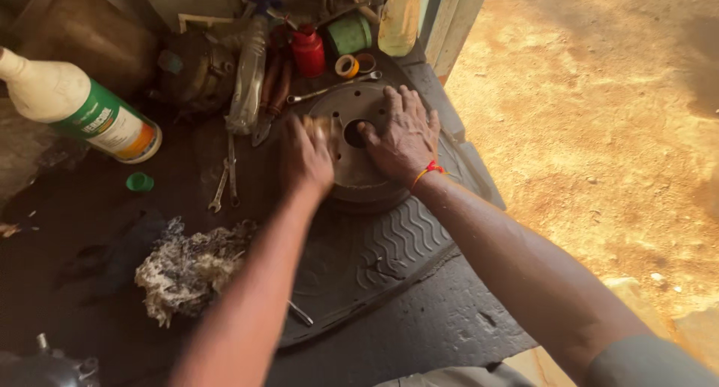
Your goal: The person cleans a brake drum by hand using a scrap of material and a cleaning cloth.
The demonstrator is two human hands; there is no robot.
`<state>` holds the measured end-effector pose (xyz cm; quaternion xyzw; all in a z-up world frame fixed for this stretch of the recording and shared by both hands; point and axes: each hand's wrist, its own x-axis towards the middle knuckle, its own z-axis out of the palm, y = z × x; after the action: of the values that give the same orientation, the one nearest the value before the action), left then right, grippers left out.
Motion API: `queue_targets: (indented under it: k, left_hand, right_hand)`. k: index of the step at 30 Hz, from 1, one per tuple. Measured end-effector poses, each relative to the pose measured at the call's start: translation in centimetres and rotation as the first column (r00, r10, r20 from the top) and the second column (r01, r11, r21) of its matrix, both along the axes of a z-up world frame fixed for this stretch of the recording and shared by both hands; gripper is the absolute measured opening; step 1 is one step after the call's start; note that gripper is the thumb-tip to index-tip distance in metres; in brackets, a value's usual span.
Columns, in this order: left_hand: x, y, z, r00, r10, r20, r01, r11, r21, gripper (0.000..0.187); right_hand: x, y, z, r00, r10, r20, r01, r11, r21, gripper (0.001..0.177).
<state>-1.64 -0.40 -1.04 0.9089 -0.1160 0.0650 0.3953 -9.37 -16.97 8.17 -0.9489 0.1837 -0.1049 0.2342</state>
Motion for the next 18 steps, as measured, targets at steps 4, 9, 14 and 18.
queue_targets:
  k: [4, 9, 14, 18]
  left_hand:
    - [-9.6, -1.8, -0.8, 0.968, 0.209, 0.14, -0.166, 0.95, -0.266, 0.067]
    - [-6.5, -2.3, -1.6, 0.958, 0.273, 0.088, -0.258, 0.954, -0.15, 0.069]
    - [2.0, 0.3, -0.3, 0.969, 0.048, -0.242, -0.079, 0.989, -0.121, 0.069]
    - [2.6, 0.7, 2.2, 0.921, -0.105, -0.376, 0.004, 0.966, -0.26, 0.07]
  right_hand:
    - [-0.3, 0.3, -0.2, 1.0, 0.017, 0.006, -0.017, 0.999, -0.029, 0.083]
    - [-0.1, 0.1, -0.5, 1.0, 0.026, 0.007, -0.025, 0.998, -0.054, 0.083]
    - [-0.3, 0.3, -0.2, 0.997, 0.05, 0.053, -0.047, 0.997, -0.057, 0.079]
    - [-2.3, -1.4, 0.7, 0.899, 0.413, 0.143, -0.386, 0.904, -0.186, 0.072]
